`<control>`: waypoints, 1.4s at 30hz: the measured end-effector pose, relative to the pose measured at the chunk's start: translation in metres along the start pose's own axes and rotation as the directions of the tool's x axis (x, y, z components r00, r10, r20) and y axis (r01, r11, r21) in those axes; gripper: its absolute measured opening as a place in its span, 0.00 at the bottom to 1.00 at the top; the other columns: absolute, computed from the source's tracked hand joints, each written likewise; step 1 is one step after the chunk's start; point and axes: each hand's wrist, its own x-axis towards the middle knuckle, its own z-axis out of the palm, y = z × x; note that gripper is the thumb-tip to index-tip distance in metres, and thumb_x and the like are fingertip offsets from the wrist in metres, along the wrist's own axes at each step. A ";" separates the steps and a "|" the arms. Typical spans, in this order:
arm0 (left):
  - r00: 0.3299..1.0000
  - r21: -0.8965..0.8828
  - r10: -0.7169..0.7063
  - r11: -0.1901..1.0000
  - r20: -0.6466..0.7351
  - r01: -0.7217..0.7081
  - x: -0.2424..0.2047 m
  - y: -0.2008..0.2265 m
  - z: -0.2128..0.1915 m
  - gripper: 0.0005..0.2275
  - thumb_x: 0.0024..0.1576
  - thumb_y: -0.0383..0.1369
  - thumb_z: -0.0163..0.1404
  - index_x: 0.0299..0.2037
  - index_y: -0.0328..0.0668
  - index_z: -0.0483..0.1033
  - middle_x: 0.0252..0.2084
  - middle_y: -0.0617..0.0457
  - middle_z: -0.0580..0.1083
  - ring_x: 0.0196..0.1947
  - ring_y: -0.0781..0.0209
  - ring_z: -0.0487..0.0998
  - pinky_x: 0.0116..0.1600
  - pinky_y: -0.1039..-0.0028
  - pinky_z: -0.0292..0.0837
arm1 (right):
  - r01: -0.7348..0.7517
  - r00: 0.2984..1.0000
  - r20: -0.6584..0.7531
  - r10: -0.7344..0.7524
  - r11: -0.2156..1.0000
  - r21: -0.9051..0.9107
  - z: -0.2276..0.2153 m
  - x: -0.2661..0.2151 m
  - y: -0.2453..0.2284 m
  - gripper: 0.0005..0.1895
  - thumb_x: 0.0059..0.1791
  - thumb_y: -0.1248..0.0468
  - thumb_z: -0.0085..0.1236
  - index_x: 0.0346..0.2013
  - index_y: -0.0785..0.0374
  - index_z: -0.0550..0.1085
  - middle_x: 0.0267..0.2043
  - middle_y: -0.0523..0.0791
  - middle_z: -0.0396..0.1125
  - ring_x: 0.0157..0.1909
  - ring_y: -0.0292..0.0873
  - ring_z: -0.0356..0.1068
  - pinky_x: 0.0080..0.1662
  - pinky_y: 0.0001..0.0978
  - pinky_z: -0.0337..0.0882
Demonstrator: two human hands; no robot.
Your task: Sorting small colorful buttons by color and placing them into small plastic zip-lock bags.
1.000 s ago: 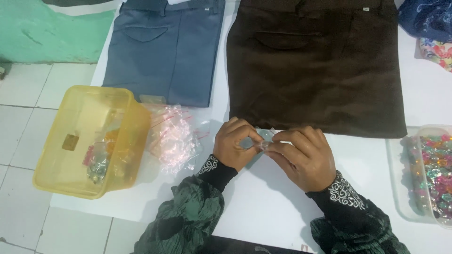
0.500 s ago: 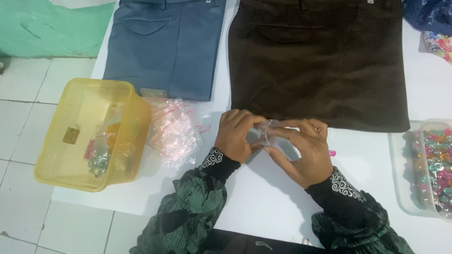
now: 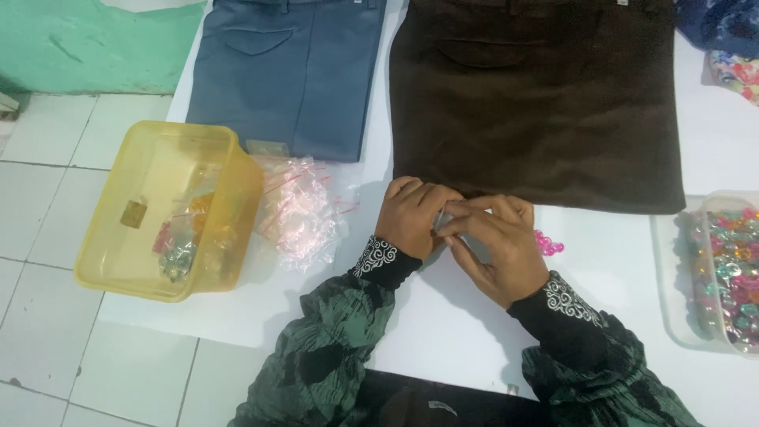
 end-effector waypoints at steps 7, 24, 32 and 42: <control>0.994 -0.152 -0.106 0.983 0.012 0.107 0.009 0.023 0.003 0.14 0.44 0.39 0.68 0.37 0.51 0.78 0.23 0.59 0.74 0.29 0.58 0.79 0.56 0.64 0.70 | -0.018 0.999 -0.042 0.019 1.000 0.025 -0.027 -0.008 -0.005 0.07 0.48 0.62 0.66 0.41 0.53 0.80 0.40 0.41 0.78 0.50 0.47 0.74 0.55 0.45 0.61; 0.909 -0.398 -0.394 0.818 0.139 0.416 0.028 0.068 0.009 0.09 0.50 0.43 0.65 0.31 0.58 0.77 0.19 0.59 0.76 0.25 0.59 0.81 0.42 0.71 0.77 | -0.230 0.958 0.032 0.284 0.832 -0.506 -0.059 -0.057 0.021 0.09 0.47 0.70 0.67 0.41 0.59 0.83 0.43 0.43 0.77 0.46 0.43 0.76 0.45 0.25 0.79; 0.841 -0.514 -0.468 0.668 0.272 0.538 0.029 0.072 -0.003 0.08 0.50 0.39 0.66 0.30 0.56 0.77 0.21 0.57 0.77 0.27 0.61 0.81 0.40 0.73 0.78 | -0.433 0.883 0.021 0.469 0.831 -0.351 -0.064 -0.048 0.030 0.07 0.46 0.71 0.68 0.37 0.57 0.82 0.41 0.40 0.76 0.44 0.41 0.76 0.47 0.28 0.79; 0.716 -0.475 -0.539 0.536 0.444 0.698 0.044 0.084 -0.028 0.19 0.46 0.41 0.68 0.45 0.60 0.75 0.46 0.52 0.81 0.53 0.50 0.82 0.59 0.62 0.77 | -0.266 0.964 -0.019 0.266 0.964 -0.010 -0.084 0.020 -0.044 0.12 0.42 0.78 0.68 0.36 0.62 0.83 0.39 0.46 0.75 0.39 0.46 0.78 0.44 0.34 0.79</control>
